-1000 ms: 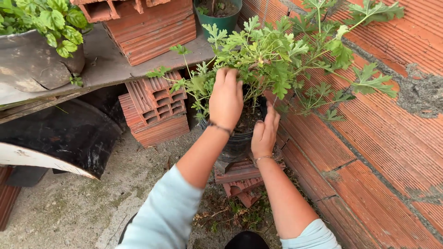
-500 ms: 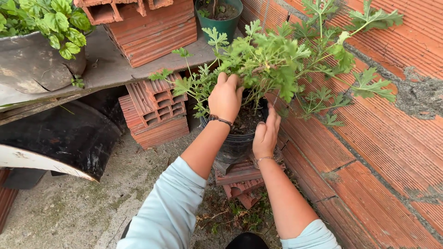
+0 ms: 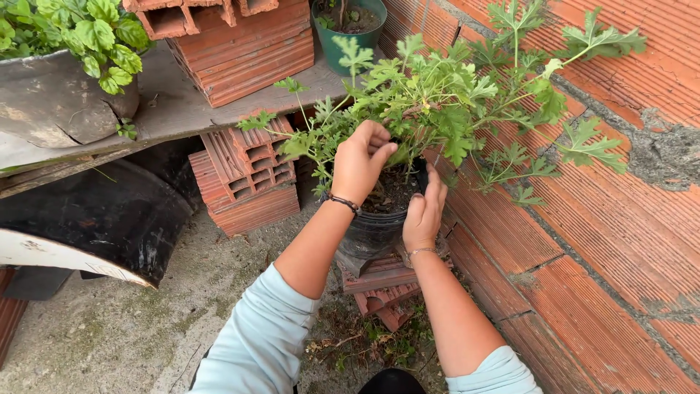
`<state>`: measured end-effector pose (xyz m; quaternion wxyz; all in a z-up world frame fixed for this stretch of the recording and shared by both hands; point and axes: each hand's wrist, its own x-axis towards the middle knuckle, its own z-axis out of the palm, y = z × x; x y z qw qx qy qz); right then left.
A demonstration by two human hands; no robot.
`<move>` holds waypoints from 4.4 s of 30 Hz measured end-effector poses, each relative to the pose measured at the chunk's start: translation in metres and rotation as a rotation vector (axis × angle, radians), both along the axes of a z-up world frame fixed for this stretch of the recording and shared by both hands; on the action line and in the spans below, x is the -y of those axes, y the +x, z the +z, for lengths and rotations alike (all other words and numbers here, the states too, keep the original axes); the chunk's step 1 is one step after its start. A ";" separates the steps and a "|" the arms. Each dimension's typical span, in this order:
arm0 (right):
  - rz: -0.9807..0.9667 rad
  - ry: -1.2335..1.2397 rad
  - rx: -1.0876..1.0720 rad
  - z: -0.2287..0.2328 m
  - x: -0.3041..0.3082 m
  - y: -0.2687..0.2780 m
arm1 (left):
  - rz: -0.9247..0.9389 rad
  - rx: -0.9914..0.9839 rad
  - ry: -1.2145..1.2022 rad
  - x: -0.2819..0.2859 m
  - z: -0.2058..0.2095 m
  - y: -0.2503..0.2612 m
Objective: Pruning and removing dead leaves from a potted plant on a garden shelf.
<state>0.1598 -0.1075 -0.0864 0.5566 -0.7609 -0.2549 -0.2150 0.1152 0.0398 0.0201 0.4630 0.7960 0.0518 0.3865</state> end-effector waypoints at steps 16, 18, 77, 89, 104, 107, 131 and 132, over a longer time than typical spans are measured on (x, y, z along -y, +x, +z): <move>0.001 0.007 0.011 -0.005 0.000 0.004 | 0.221 -0.017 0.295 0.004 0.010 -0.019; 0.010 0.010 0.030 -0.006 0.000 0.005 | 0.218 -0.039 0.277 0.014 0.027 -0.031; 0.113 0.120 0.075 -0.014 0.016 0.018 | 0.101 -0.025 0.690 0.065 -0.062 -0.033; 0.068 0.046 -0.025 0.006 0.017 -0.007 | 0.022 -0.056 0.686 0.062 -0.043 -0.055; 0.089 -0.010 -0.166 0.015 0.019 -0.019 | -0.109 -0.210 0.764 0.058 -0.039 -0.068; 0.092 -0.066 -0.116 0.000 0.024 -0.017 | -0.217 -0.225 0.744 0.055 -0.052 -0.068; 0.048 -0.006 -0.151 0.014 0.019 -0.028 | -0.370 -0.226 0.752 0.043 -0.049 -0.065; 0.029 -0.007 -0.153 0.015 0.019 -0.028 | -0.389 -0.221 0.752 0.037 -0.037 -0.068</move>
